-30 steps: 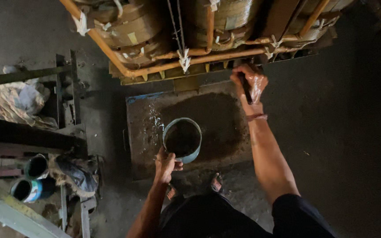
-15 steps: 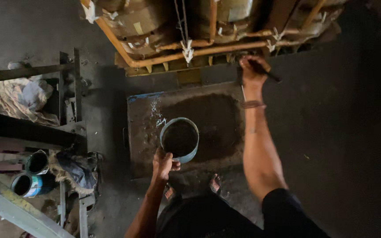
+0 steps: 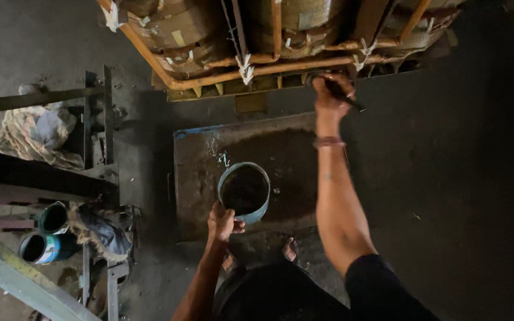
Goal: The person uses a paintbrush to apply dark liquid from a bucket onto a wooden structure. They repeatedly dip the brush into the bucket and paint the wooden frame and attached cylindrical objects.
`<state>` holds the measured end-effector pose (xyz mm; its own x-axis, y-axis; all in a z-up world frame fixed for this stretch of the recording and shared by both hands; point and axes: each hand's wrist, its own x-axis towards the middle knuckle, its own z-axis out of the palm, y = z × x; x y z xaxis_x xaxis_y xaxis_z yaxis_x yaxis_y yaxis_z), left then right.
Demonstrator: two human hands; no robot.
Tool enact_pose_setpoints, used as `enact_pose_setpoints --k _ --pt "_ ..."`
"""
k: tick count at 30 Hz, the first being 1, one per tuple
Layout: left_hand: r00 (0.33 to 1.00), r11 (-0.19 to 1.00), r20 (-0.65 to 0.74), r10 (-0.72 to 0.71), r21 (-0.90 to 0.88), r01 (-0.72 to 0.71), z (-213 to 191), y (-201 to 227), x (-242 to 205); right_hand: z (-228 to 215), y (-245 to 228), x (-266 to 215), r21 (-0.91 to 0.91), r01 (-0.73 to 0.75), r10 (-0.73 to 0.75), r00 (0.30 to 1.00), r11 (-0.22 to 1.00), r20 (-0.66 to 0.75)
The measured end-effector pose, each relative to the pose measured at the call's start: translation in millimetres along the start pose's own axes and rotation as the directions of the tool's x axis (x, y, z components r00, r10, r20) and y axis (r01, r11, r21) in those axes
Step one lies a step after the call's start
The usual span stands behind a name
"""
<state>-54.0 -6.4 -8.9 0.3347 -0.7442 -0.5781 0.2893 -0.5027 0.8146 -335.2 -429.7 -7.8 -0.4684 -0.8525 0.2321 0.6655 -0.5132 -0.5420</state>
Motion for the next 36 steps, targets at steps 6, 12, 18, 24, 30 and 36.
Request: enact_pose_setpoints --k 6,12,18,24,30,36 --pt "1.0 1.0 -0.019 -0.005 -0.025 0.004 12 6 5 3 -40 23 0.725 -0.39 0.456 0.882 0.567 0.118" --pt "0.999 1.0 0.034 -0.023 -0.002 0.023 19 9 2 5 -34 20 0.772 -0.48 0.591 0.788 0.416 0.172" --pt "0.998 0.998 0.036 -0.054 -0.039 0.056 19 3 9 -1 -6 16 0.184 -0.194 0.188 0.981 0.964 0.049" --pt "0.999 0.999 0.029 -0.029 -0.043 0.03 14 0 10 -27 -19 34 0.464 -0.416 0.424 0.901 0.782 0.093" --pt "0.998 0.999 0.063 0.003 0.034 -0.005 12 14 10 -2 -21 21 0.085 -0.318 0.313 0.947 0.944 0.073" --pt "0.997 0.987 0.07 -0.033 0.16 0.021 21 31 22 59 -143 -39 -0.822 0.018 0.279 0.936 0.569 0.213"
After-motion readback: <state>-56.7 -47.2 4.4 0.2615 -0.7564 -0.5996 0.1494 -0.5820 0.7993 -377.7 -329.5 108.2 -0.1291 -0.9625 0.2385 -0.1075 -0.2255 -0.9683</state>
